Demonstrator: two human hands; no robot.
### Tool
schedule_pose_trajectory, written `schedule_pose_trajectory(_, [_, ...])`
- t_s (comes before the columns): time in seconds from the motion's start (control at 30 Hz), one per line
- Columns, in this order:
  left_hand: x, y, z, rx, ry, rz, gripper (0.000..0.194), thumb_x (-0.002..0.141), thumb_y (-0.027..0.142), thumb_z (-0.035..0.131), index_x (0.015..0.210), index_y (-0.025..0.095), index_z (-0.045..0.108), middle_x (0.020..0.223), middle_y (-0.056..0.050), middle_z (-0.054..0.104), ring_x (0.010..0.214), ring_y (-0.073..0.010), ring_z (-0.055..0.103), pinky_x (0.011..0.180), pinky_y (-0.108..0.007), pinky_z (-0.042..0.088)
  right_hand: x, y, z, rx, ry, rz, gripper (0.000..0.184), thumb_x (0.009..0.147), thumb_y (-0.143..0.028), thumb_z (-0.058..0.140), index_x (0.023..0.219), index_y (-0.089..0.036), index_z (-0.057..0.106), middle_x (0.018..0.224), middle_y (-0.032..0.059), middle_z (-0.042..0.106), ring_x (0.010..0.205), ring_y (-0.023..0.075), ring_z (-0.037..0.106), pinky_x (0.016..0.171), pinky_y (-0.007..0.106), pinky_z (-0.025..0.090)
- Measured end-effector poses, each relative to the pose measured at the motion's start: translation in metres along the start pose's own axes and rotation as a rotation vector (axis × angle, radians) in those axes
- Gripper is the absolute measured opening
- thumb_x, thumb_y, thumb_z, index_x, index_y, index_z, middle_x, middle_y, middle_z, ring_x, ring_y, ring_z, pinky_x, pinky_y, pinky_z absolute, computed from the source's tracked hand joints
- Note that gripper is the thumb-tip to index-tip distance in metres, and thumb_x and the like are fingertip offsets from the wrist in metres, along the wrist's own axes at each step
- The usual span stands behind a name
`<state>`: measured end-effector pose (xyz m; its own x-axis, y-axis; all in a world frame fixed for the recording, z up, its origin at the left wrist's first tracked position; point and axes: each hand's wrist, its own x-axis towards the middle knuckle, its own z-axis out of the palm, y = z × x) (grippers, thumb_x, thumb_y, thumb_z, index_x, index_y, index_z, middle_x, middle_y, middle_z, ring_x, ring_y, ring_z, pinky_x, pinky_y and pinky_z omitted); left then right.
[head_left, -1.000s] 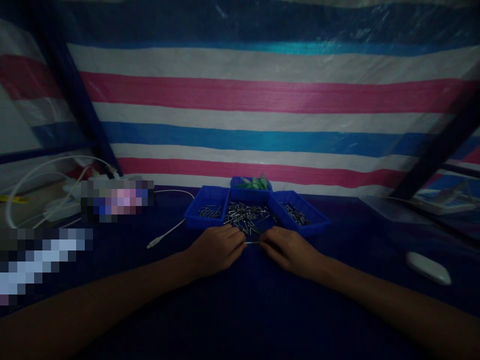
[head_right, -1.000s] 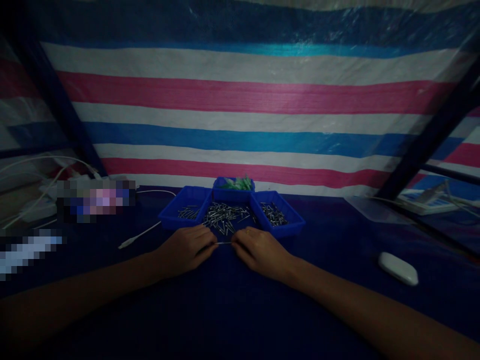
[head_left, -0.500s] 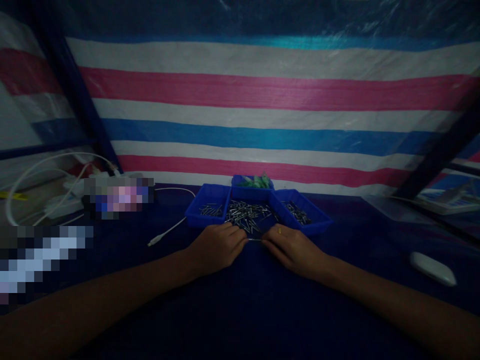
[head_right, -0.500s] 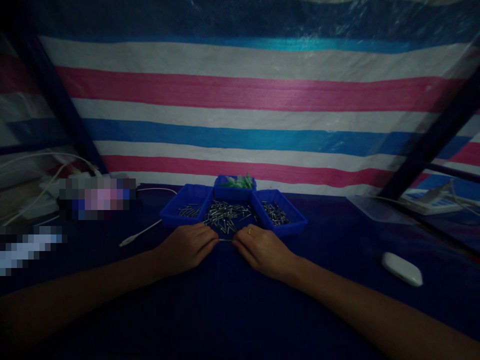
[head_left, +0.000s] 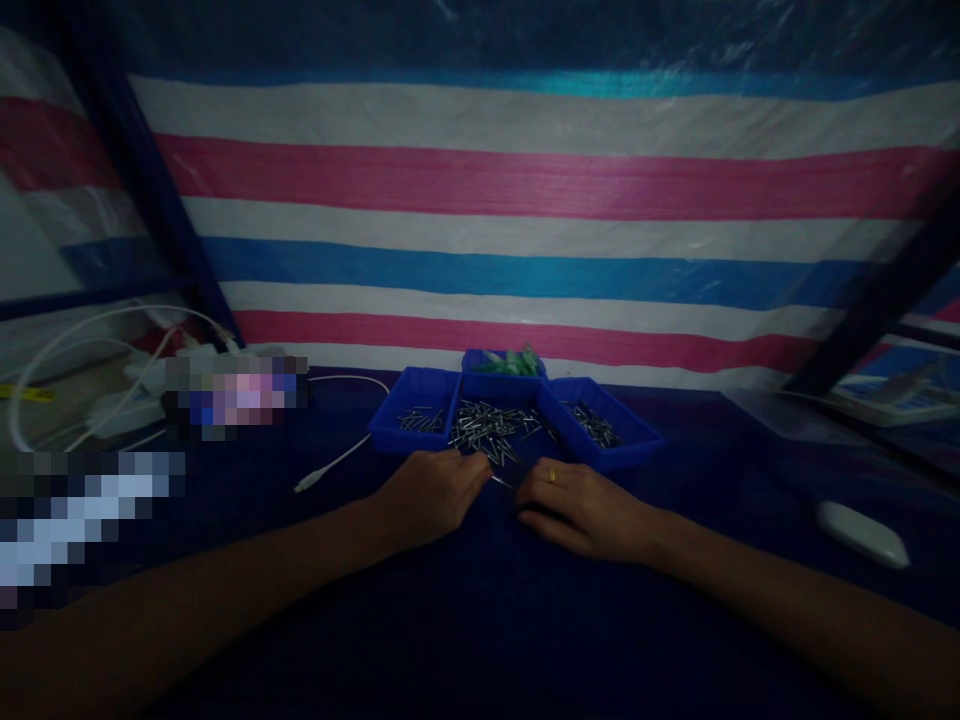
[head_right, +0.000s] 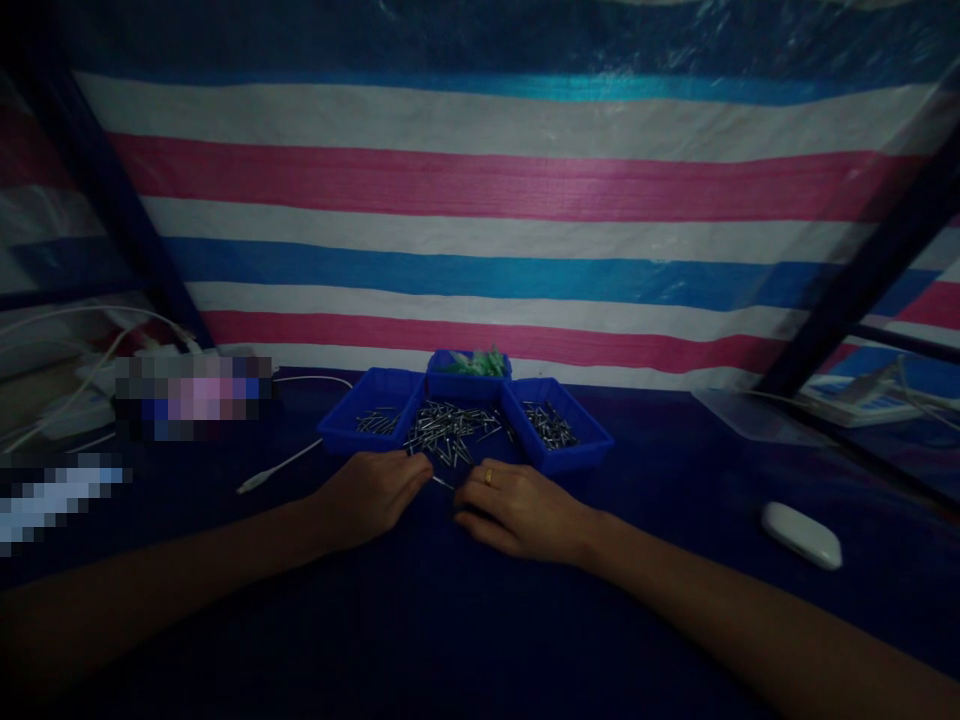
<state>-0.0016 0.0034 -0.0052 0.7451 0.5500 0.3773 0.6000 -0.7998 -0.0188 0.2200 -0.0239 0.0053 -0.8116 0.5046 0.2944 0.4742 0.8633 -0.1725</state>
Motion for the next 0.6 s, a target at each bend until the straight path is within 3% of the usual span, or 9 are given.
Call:
schedule_pose_trajectory(0.13, [0.000,0.000,-0.003,-0.078,-0.012,-0.054,0.026,0.094,0.027,0.026,0.095,0.015,0.049,0.069,-0.001,0.060,0.060,-0.0133,0.058,0.054,-0.023,0.042,-0.001,-0.001,0.001,0.044,0.043,-0.011,0.017,0.090,-0.024,0.041,0.092,-0.015,0.056,0.080,0.0048,0.057,0.074,0.0142,0.052,0.067,0.027,0.044])
schedule_pose_trajectory(0.27, [-0.001,0.000,-0.002,-0.076,-0.042,-0.050,0.020,0.091,0.028,0.034,0.092,0.016,0.050,0.067,-0.001,0.061,0.059,-0.0142,0.059,0.052,-0.024,0.040,-0.001,-0.002,0.002,0.100,0.243,0.148,0.021,0.087,-0.022,0.044,0.106,-0.017,0.054,0.091,0.0069,0.059,0.083,0.0166,0.055,0.074,0.031,0.046])
schedule_pose_trajectory(0.37, [0.000,-0.001,-0.001,-0.046,-0.069,0.002,0.017,0.089,0.026,0.037,0.085,0.016,0.051,0.069,-0.001,0.061,0.061,-0.0147,0.060,0.054,-0.024,0.041,0.001,-0.001,0.004,0.184,0.423,0.339,0.041,0.085,-0.021,0.046,0.125,-0.018,0.041,0.103,0.0102,0.058,0.079,0.0176,0.058,0.067,0.032,0.050])
schedule_pose_trajectory(0.43, [0.000,-0.001,-0.001,-0.026,-0.082,0.020,0.017,0.089,0.025,0.038,0.082,0.016,0.052,0.068,-0.001,0.060,0.061,-0.0143,0.059,0.054,-0.024,0.041,0.003,0.000,0.006,0.266,0.507,0.438,0.062,0.082,-0.022,0.048,0.138,-0.020,0.021,0.122,0.0151,0.048,0.079,0.0181,0.059,0.056,0.029,0.051])
schedule_pose_trajectory(0.53, [0.001,-0.001,-0.001,-0.012,-0.084,0.035,0.017,0.088,0.023,0.039,0.080,0.016,0.052,0.069,0.000,0.059,0.062,-0.0134,0.058,0.055,-0.023,0.041,0.003,0.001,0.010,0.371,0.515,0.492,0.082,0.080,-0.022,0.051,0.141,-0.025,-0.003,0.142,0.0171,0.022,0.091,0.0206,0.058,0.052,0.027,0.052])
schedule_pose_trajectory(0.6, [0.001,-0.001,-0.002,-0.007,-0.082,0.037,0.017,0.088,0.023,0.039,0.081,0.016,0.052,0.071,0.000,0.059,0.064,-0.0134,0.058,0.057,-0.023,0.042,0.003,0.001,0.011,0.359,0.432,0.475,0.078,0.080,-0.021,0.051,0.141,-0.025,0.003,0.140,0.0154,0.027,0.095,0.0214,0.056,0.056,0.028,0.053])
